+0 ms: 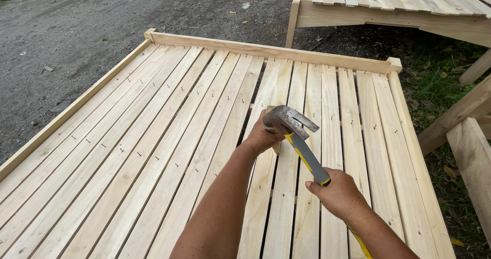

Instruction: The person uses a hammer to drive nails into a small wooden block placed on a slatted wooden frame. The person repeatedly hammers the block along the length of the frame, moving it to different positions and continuing to hammer.

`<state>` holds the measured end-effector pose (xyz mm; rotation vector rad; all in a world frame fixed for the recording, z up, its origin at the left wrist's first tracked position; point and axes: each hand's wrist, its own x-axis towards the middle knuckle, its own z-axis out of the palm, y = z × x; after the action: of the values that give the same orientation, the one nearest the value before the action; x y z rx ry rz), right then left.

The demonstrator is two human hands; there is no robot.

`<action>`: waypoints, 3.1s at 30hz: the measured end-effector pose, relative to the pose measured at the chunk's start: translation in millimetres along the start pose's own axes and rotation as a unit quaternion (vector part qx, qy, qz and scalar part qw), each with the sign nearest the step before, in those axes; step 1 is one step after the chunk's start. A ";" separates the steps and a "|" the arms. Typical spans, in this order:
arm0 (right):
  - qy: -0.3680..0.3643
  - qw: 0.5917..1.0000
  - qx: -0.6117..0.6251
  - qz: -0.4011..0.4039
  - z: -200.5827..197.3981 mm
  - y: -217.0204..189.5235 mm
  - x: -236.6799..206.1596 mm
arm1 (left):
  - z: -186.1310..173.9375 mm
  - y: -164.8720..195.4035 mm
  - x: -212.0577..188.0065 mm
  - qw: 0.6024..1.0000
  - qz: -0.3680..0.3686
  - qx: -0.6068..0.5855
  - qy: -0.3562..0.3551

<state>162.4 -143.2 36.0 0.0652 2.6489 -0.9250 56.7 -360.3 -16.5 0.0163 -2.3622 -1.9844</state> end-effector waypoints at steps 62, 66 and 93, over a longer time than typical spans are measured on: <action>-0.142 0.982 -0.060 0.114 112.7 108.4 12.2 | -5.9 -26.6 2.9 0.999 -0.025 0.030 -0.019; -0.116 0.989 -0.017 0.086 115.6 112.9 19.1 | -6.2 -23.8 1.8 0.998 -0.045 0.049 -0.017; -0.159 0.979 -0.059 0.116 133.7 127.1 19.0 | -3.7 -30.6 2.3 0.999 -0.040 0.019 -0.011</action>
<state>203.1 -126.2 -144.1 0.1774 2.3339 -0.6412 53.7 -369.3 -45.9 0.0919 -2.4491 -1.9846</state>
